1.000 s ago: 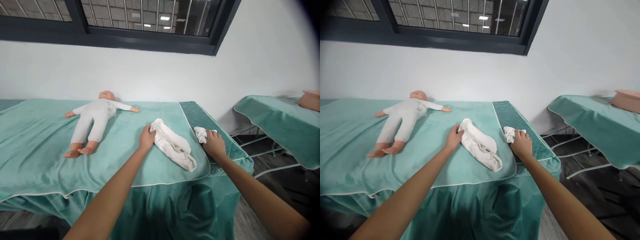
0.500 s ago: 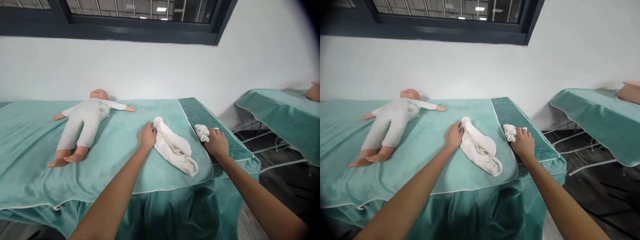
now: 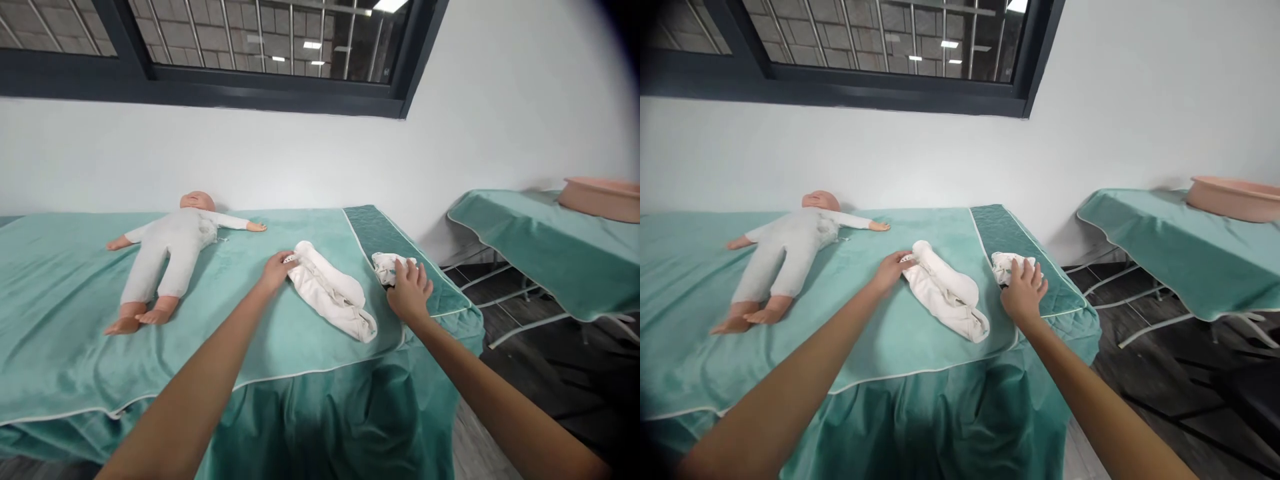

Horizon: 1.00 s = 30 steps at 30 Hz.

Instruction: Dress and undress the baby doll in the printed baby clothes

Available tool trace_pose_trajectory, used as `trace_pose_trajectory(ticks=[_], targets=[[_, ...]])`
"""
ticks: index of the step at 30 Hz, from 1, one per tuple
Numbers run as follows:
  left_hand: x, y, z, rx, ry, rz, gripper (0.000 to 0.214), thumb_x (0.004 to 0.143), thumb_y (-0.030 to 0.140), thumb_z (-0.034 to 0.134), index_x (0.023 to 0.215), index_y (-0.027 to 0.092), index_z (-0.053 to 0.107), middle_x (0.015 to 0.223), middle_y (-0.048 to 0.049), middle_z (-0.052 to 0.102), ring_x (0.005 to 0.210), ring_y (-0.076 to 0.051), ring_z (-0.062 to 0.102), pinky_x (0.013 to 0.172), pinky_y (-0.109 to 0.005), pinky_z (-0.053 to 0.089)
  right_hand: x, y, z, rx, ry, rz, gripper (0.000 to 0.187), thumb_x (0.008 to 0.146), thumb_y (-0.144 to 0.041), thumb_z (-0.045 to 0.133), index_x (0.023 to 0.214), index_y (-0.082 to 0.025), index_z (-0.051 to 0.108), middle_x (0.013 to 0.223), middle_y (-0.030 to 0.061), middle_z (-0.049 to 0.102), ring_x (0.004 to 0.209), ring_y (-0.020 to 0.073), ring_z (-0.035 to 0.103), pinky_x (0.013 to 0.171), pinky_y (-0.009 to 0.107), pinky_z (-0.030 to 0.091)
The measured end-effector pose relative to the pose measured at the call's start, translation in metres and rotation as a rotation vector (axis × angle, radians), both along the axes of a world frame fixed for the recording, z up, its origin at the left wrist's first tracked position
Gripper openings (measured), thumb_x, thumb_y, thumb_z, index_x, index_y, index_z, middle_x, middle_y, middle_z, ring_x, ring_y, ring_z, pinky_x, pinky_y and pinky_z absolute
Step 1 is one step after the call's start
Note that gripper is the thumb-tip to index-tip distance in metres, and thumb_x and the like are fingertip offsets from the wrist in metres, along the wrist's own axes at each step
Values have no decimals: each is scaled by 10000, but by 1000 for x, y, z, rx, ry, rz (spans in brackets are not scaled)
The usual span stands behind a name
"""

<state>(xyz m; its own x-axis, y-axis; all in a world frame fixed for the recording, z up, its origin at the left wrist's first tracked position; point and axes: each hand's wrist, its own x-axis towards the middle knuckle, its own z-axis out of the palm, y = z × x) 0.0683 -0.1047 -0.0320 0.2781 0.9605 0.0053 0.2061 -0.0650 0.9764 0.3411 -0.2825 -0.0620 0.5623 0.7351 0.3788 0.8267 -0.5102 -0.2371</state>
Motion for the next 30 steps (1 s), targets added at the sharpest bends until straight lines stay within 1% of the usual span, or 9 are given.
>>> trace_pose_trajectory(ticks=[2, 5, 7, 10, 13, 16, 20, 25, 30], targets=[[-12, -6, 13, -97, -51, -70, 338, 688, 325, 722, 956, 121, 689, 900, -115, 730, 818, -218, 668, 794, -364, 526, -20, -1, 16, 65, 33, 116, 723, 778, -128, 492, 1489, -180, 378, 1609, 160, 262, 1500, 401, 145, 1138, 686, 190], [-25, -29, 40, -155, -116, -169, 385, 640, 324, 764, 968, 132, 702, 912, -106, 723, 817, -211, 659, 763, -347, 521, -54, 10, 54, 184, 255, 518, 710, 831, -196, 527, 1510, -200, 319, 1552, 157, 368, 1457, 290, 315, 1160, 524, 309], [-30, -50, 65, -63, -158, -256, 405, 665, 326, 759, 1035, 172, 700, 999, -76, 712, 861, -193, 640, 784, -325, 503, -77, 24, 87, 179, 468, 788, 740, 865, -322, 580, 1532, -261, 263, 1539, 115, 404, 1419, 249, 388, 1111, 464, 391], [-37, -80, 111, 201, -129, -429, 319, 732, 337, 732, 1016, 194, 706, 1075, -55, 689, 965, -195, 611, 860, -326, 477, -106, 47, 141, 178, 463, 1114, 776, 779, -358, 713, 1476, -266, 385, 1509, 87, 450, 1372, 239, 439, 1105, 411, 376], [-49, -99, 153, 364, -97, -505, 221, 758, 303, 712, 951, 194, 709, 1099, -57, 685, 1032, -211, 609, 902, -341, 469, -127, 62, 191, -49, 351, 1289, 441, 807, -359, 678, 1219, -208, 635, 1176, 51, 683, 1046, 200, 623, 882, 318, 461], [-66, -107, 182, 517, 60, -375, 243, 783, 296, 678, 1011, 213, 694, 1093, -40, 681, 979, -194, 621, 868, -324, 472, -137, 65, 229, -150, 156, 1272, 323, 849, -453, 628, 997, -178, 713, 857, 2, 694, 785, 150, 589, 701, 257, 390], [-89, -103, 195, 601, 421, -206, 244, 805, 330, 633, 1026, 230, 664, 964, 0, 675, 823, -168, 607, 719, -275, 441, -136, 59, 255, -92, -112, 1092, 326, 916, -464, 529, 954, -192, 705, 804, 9, 660, 743, 143, 547, 664, 253, 328], [-100, -88, 182, 640, 698, 114, 147, 808, 337, 598, 901, 223, 600, 827, -13, 659, 720, -193, 576, 618, -288, 373, -118, 50, 247, -251, -381, 761, 368, 914, -479, 498, 1098, -211, 670, 960, 105, 683, 828, 239, 601, 671, 306, 372], [-98, -83, 168, 723, 869, 268, 108, 827, 306, 540, 907, 233, 532, 737, -20, 602, 671, -215, 547, 591, -305, 324, -90, 43, 224, -325, -305, 594, 257, 883, -321, 484, 1047, -224, 655, 1012, 103, 685, 826, 251, 616, 628, 313, 394]])
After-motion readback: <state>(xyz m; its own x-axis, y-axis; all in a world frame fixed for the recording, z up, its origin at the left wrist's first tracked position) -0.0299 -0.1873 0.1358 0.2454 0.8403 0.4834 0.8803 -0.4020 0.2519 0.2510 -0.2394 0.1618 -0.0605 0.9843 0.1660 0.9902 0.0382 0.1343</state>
